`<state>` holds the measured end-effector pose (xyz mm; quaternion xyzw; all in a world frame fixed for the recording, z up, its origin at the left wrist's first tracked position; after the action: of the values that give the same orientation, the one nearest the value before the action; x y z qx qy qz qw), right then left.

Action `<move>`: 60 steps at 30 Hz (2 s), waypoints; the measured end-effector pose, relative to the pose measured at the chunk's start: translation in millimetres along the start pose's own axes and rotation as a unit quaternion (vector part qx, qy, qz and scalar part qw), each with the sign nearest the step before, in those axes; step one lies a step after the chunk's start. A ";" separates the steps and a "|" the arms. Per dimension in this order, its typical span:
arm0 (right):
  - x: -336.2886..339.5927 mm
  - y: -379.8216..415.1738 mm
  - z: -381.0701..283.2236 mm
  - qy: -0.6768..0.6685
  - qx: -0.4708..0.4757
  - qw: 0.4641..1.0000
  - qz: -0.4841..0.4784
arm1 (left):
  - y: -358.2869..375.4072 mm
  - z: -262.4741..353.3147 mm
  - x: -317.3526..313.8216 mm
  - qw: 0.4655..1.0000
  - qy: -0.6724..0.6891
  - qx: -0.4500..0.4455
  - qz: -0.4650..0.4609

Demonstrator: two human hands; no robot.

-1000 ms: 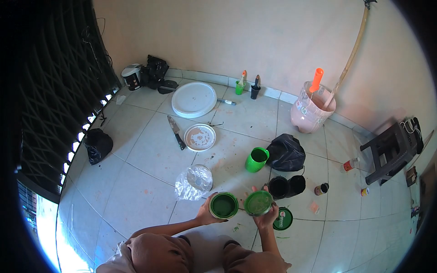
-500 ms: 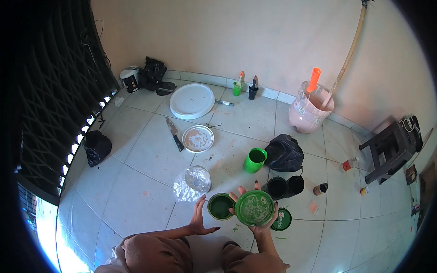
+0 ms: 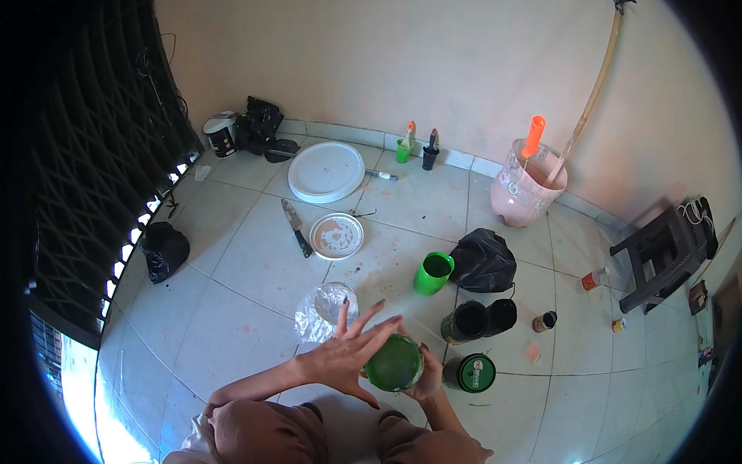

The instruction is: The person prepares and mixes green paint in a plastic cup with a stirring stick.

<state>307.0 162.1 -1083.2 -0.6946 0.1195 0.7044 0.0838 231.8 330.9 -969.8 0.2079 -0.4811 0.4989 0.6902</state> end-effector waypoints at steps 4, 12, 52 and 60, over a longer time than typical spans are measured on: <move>-1.9 -0.8 2.8 0.191 -0.028 0.977 0.092 | 0.5 -2.8 -12.7 1.000 0.003 -0.022 -0.015; 6.2 -0.5 9.6 0.123 -0.067 0.990 0.019 | 2.8 -3.8 -18.2 1.000 -0.003 -0.016 0.008; -54.4 -10.3 -6.7 0.234 0.170 0.957 -0.015 | 68.4 -43.6 -75.0 0.466 0.769 0.155 0.410; -66.0 0.1 -12.1 0.238 0.141 0.959 -0.062 | 109.6 -94.3 -21.8 0.477 0.617 0.181 0.599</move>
<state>320.0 161.8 -1017.3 -0.8292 0.1908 0.4885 0.1937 176.7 438.1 -1052.5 -0.3717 0.1628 0.8668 0.2898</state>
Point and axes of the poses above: each hand's wrist, its own y-axis away from the middle knuckle, its own x-axis out of the back of the hand, z = x × y, the point moved 2 cm from there along -y, towards the middle knuckle, and after that the axes turned 8 degrees about -x, right-handed, at the moved point
